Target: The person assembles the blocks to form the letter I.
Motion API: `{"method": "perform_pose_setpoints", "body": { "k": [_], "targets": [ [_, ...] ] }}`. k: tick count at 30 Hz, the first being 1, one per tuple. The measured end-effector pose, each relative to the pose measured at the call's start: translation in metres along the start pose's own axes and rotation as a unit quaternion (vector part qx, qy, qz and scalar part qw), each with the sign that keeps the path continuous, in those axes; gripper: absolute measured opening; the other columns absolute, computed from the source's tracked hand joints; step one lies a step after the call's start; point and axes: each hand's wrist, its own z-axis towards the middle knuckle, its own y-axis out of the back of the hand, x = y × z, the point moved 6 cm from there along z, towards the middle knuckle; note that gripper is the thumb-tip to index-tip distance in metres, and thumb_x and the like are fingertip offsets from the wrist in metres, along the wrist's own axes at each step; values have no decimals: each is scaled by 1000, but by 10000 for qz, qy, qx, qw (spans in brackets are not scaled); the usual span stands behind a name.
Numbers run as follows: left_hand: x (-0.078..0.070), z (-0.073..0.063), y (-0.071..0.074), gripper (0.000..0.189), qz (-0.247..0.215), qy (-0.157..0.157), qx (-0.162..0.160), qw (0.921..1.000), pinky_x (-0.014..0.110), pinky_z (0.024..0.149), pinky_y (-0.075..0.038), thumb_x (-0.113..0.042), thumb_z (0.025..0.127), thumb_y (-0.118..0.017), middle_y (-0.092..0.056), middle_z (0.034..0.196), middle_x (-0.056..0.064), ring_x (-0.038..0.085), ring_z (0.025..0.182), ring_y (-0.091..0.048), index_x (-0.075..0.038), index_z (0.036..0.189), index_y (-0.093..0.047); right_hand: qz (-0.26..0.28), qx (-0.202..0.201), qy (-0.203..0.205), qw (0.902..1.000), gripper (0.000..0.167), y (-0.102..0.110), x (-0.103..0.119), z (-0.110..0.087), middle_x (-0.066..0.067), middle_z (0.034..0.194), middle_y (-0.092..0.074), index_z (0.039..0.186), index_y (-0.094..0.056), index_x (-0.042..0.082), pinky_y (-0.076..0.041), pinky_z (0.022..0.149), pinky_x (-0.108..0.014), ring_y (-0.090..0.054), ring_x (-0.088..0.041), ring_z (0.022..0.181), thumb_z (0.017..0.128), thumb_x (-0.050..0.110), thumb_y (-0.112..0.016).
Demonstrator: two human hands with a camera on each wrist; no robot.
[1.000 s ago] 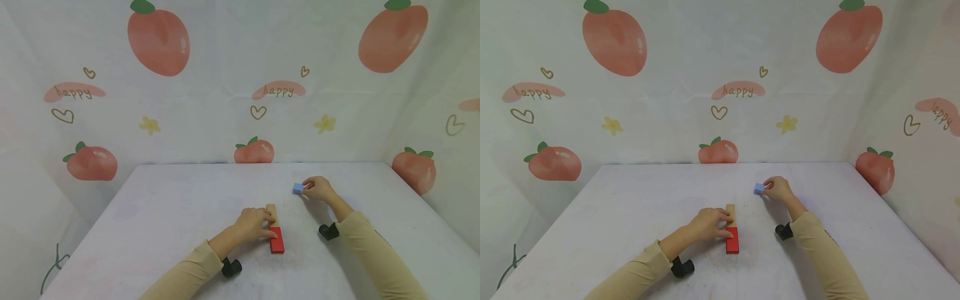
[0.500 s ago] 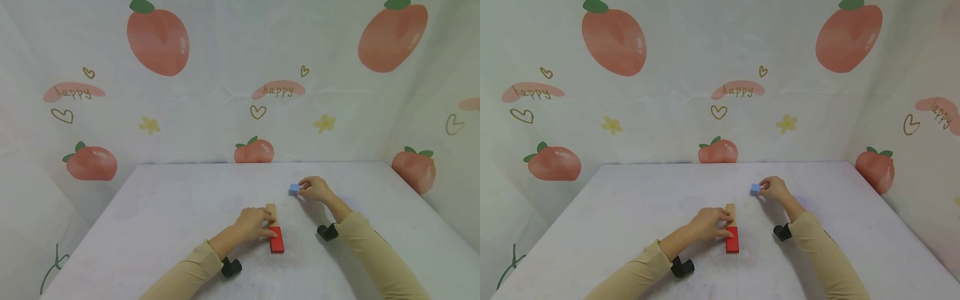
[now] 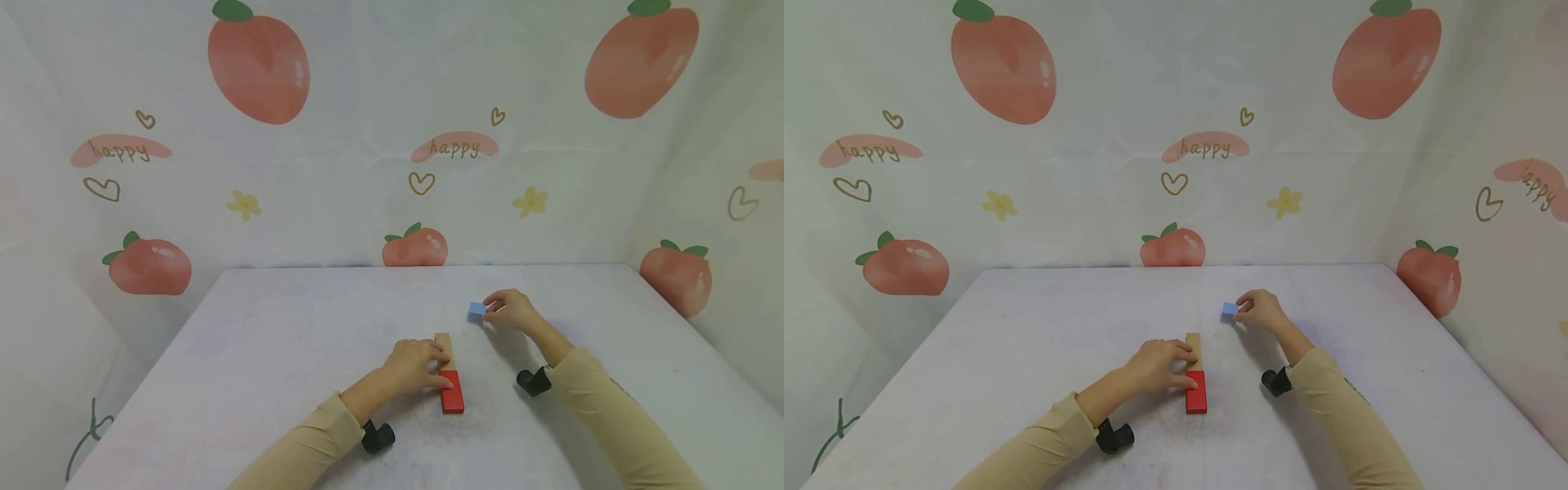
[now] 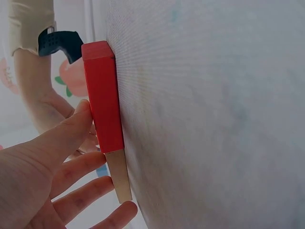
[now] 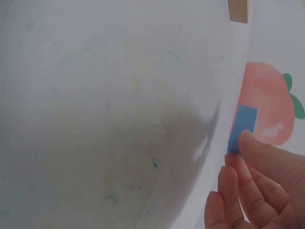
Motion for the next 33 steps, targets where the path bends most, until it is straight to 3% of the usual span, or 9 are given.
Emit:
{"method": "perform_pose_setpoints", "body": {
  "k": [33],
  "targets": [
    [-1, 0, 1, 46, 138, -31, 4, 9999, 34, 92, -46, -48, 78, -70, -63, 122, -5, 14, 115, -58, -24, 117, -67, 24, 243, 355, 9991, 34, -16, 14, -1, -17, 87, -69, 103, -65, -6, -52, 68, -30, -64, -21, 76, 77, 13, -74]
  ]
}}
